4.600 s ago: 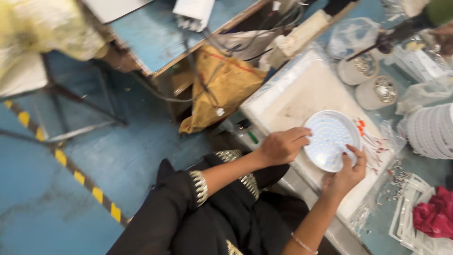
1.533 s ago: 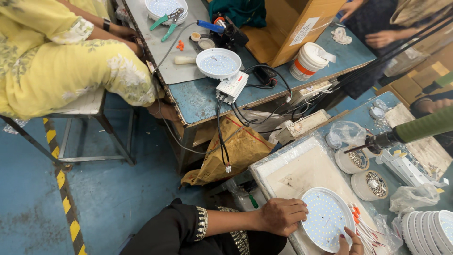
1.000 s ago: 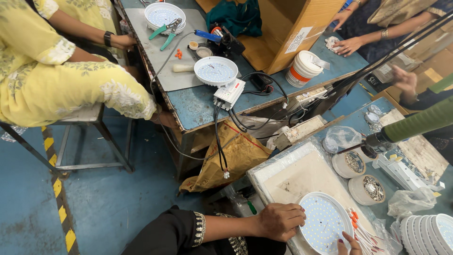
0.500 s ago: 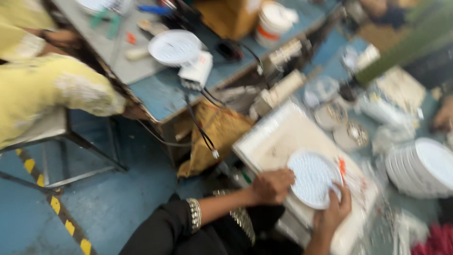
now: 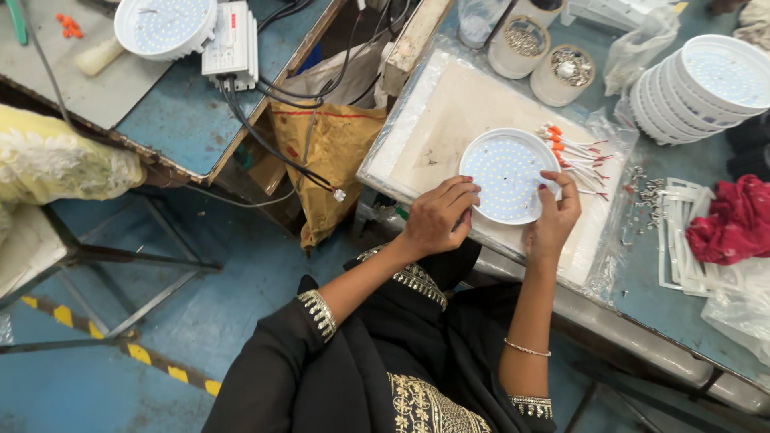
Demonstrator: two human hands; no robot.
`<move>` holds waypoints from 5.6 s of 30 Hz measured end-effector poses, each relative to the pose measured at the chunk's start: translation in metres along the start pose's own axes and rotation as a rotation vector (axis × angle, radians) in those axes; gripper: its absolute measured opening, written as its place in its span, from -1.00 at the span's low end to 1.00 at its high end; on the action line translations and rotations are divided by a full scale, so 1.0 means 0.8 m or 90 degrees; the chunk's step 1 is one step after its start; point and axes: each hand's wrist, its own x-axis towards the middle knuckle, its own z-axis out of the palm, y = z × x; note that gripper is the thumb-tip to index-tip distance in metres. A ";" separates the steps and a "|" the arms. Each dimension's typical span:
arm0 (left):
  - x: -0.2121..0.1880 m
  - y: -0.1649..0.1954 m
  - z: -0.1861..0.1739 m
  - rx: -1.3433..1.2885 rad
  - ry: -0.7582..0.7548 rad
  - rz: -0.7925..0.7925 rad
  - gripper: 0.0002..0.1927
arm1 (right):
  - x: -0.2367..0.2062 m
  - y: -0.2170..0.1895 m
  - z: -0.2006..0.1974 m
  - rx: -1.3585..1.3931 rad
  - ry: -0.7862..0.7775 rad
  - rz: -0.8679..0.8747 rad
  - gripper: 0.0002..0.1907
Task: The person assembles LED light fixtures at a workbench. They pick up circular LED modules, use a screwdriver to tighten screws on the back, and connect orange-tipped wires. Completed units are stacked on the table.
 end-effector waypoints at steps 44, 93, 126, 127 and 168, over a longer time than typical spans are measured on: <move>0.043 -0.147 0.054 -1.183 -0.080 -0.399 -0.69 | -0.013 0.013 -0.032 0.264 0.048 0.001 -0.66; 0.100 -0.081 -0.013 -0.823 -0.104 -0.580 -0.60 | -0.105 -0.159 0.057 0.183 0.108 0.639 -0.60; 0.176 -0.017 0.010 -0.275 -0.323 -0.351 -0.42 | -0.081 -0.162 0.031 -0.608 -0.229 0.133 -0.60; 0.177 -0.015 0.010 -0.245 -0.331 -0.364 -0.42 | -0.080 -0.164 0.031 -0.618 -0.229 0.131 -0.60; 0.183 -0.016 0.010 -0.319 -0.404 -0.387 -0.54 | -0.021 -0.182 0.028 -1.148 -0.615 -0.037 -0.23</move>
